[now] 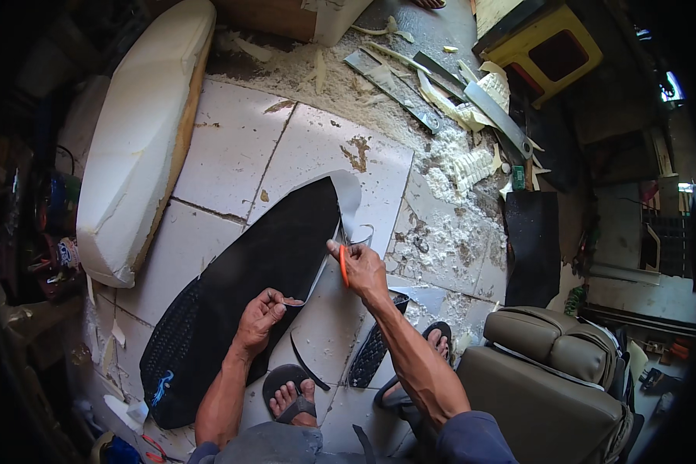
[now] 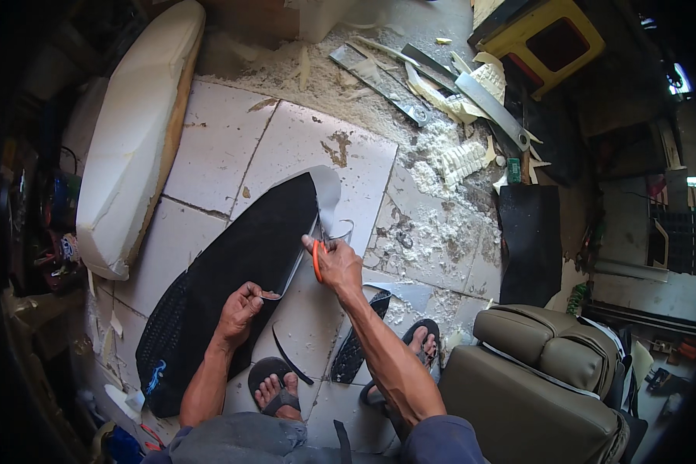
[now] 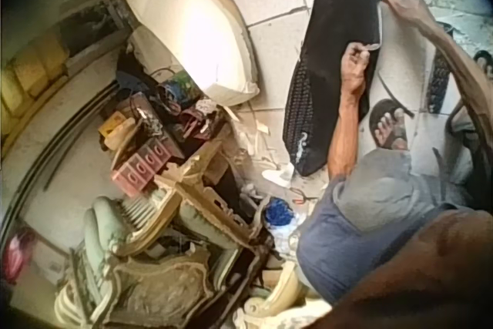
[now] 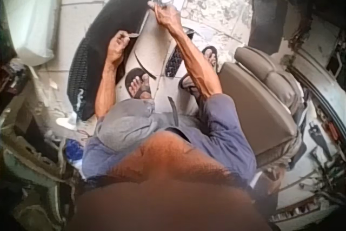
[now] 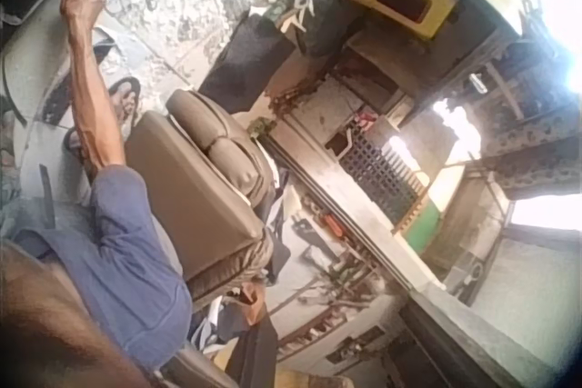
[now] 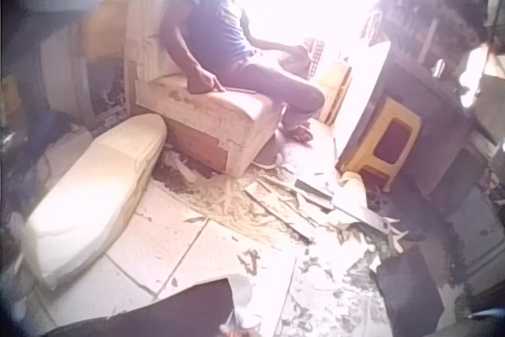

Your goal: The person trims a piece of black fabric with scissors and then aligns and folds it over a white foam seat cushion.

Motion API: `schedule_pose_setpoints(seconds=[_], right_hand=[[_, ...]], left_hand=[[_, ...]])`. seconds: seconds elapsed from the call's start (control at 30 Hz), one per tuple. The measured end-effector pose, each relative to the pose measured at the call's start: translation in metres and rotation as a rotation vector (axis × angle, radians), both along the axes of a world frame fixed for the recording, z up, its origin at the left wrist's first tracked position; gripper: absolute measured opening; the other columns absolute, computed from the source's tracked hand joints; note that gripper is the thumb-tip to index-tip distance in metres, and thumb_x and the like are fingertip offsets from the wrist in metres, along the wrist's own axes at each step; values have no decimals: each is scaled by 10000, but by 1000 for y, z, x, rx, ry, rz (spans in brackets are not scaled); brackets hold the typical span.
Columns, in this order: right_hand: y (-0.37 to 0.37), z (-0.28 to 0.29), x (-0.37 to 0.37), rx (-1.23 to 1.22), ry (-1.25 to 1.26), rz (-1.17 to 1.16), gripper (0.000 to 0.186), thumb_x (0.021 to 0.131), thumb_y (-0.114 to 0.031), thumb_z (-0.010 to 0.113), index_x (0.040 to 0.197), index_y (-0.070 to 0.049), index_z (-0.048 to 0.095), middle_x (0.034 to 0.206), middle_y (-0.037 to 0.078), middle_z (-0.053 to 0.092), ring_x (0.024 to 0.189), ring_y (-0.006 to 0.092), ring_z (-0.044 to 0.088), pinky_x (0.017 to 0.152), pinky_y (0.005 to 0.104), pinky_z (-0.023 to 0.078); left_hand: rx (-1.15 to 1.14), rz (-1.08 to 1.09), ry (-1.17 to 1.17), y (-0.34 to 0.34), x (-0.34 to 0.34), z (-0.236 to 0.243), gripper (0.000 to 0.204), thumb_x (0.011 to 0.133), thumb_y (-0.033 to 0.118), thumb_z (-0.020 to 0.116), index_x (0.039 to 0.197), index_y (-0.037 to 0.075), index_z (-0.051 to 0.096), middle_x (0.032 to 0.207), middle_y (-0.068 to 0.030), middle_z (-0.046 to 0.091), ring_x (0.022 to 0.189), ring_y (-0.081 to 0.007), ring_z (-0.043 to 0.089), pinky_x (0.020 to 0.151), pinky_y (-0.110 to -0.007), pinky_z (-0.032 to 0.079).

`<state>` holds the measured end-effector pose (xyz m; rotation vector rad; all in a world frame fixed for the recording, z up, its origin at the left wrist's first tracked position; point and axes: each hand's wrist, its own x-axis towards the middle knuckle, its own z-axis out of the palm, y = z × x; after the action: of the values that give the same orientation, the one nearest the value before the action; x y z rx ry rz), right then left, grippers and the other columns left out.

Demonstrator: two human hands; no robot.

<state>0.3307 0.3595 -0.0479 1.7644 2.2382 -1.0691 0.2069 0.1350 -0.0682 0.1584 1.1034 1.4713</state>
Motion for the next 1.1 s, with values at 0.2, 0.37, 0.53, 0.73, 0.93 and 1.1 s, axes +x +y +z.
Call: schedule_pose_setpoints(seconds=[0.2,0.37,0.53,0.73,0.93,1.1], right_hand=[[12,-6,5,-20,185,-38,700,934,-665,556,876,7,747,794,258,714,767,386,724,702,462,542],[11,0,1,45,88,13,742,919,-699,553,849,19,732,757,275,693,758,398,720,668,487,529],[46,-8,3,-35,35,133,736,918,-686,559,826,25,723,729,273,675,719,397,703,645,489,516],[33,-8,-3,46,121,42,685,903,-664,606,794,3,721,693,237,669,643,345,666,613,463,493],[58,-21,4,21,177,94,670,922,-651,589,769,-10,710,632,189,644,580,292,636,586,452,479],[60,-30,8,71,148,147,655,939,-639,566,791,-19,716,612,167,631,567,284,622,580,450,475]], left_hand=[[-3,-26,-59,0,-2,-5,227,942,225,741,1023,96,572,1042,-69,720,837,-69,511,875,-244,387],[38,15,-78,-6,-2,-11,174,958,186,716,1016,100,577,1041,-58,718,690,0,393,676,-172,327],[29,-17,-125,-3,-4,-9,172,958,189,712,1018,93,583,1046,-77,717,797,-24,516,760,-190,371],[50,0,-116,-9,-5,-11,181,957,185,711,1033,80,585,1075,-118,721,1095,-156,636,922,-245,389],[15,-37,-158,-12,-6,-15,192,950,186,722,1033,81,584,1105,-124,726,1089,-145,638,954,-262,392],[69,-5,-159,-9,-5,-14,181,942,183,729,1017,99,587,1083,-108,733,1109,-169,646,1013,-298,391]])
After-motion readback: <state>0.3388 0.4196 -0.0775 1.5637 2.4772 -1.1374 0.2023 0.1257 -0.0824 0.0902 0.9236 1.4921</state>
